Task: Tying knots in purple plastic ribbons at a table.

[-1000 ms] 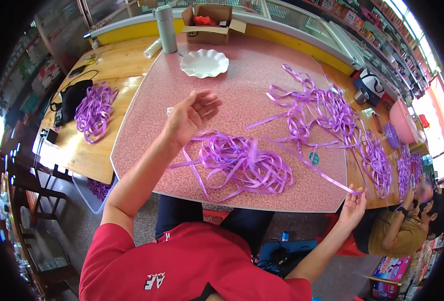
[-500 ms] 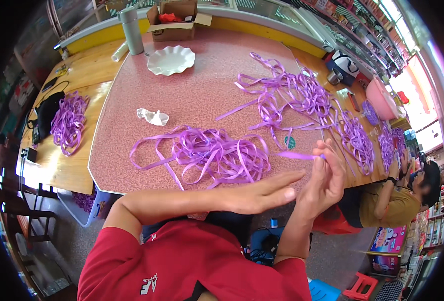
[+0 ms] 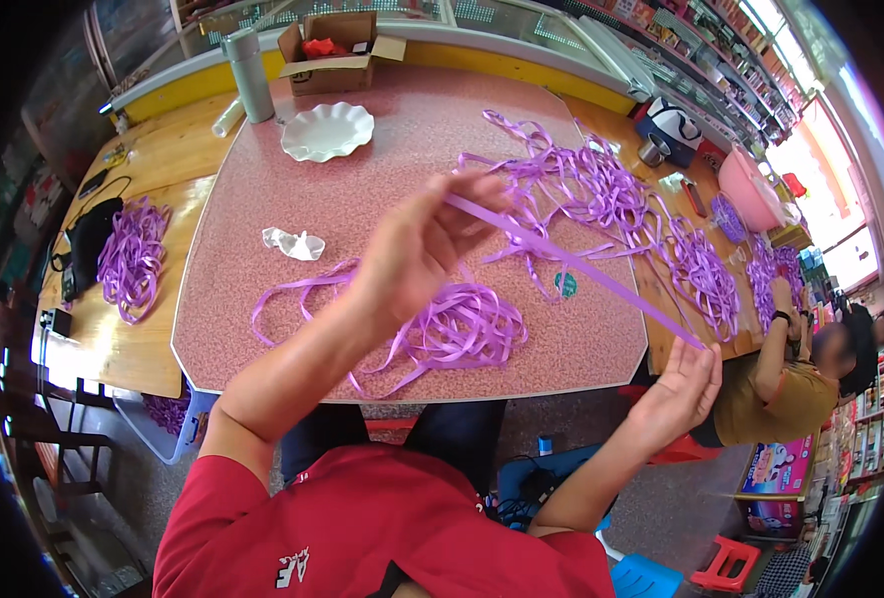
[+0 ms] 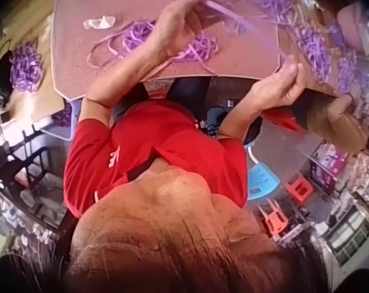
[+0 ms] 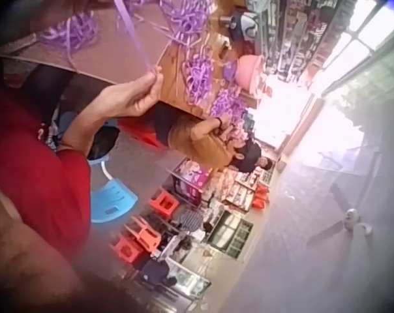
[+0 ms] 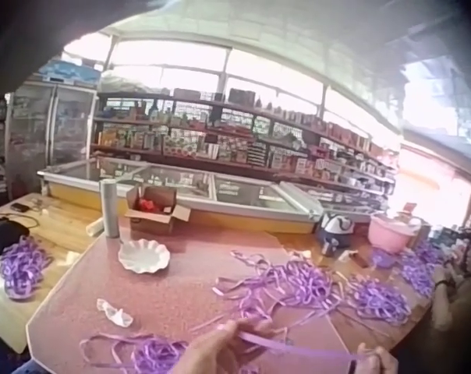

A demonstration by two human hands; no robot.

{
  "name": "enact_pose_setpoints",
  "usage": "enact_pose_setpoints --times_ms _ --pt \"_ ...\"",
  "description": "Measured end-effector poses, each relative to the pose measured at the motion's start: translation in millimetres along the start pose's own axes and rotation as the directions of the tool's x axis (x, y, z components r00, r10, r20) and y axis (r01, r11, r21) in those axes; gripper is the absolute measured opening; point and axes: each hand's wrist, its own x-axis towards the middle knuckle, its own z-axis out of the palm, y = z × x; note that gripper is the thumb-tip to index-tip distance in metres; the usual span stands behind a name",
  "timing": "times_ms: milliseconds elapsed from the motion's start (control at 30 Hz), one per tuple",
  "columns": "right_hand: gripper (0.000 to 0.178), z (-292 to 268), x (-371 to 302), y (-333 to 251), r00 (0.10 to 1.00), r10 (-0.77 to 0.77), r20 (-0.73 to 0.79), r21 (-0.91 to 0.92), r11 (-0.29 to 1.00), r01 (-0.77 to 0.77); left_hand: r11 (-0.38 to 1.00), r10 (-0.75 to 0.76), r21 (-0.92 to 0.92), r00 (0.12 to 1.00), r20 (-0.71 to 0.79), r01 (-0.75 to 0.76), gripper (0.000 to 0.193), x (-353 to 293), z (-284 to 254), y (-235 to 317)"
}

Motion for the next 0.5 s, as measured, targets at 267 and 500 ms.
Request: enact_pose_setpoints --times_ms 267,500 --pt "0.023 -96 54 51 0.837 0.52 -0.173 0.404 0.812 -0.421 0.97 0.222 0.135 0.965 -0.137 -0.204 0.042 12 -77 75" --pt "0.025 -93 67 74 0.845 0.519 -0.132 0.438 0.795 -0.42 0.802 0.365 0.565 0.907 -0.209 -0.193 0.043 2 -102 64"
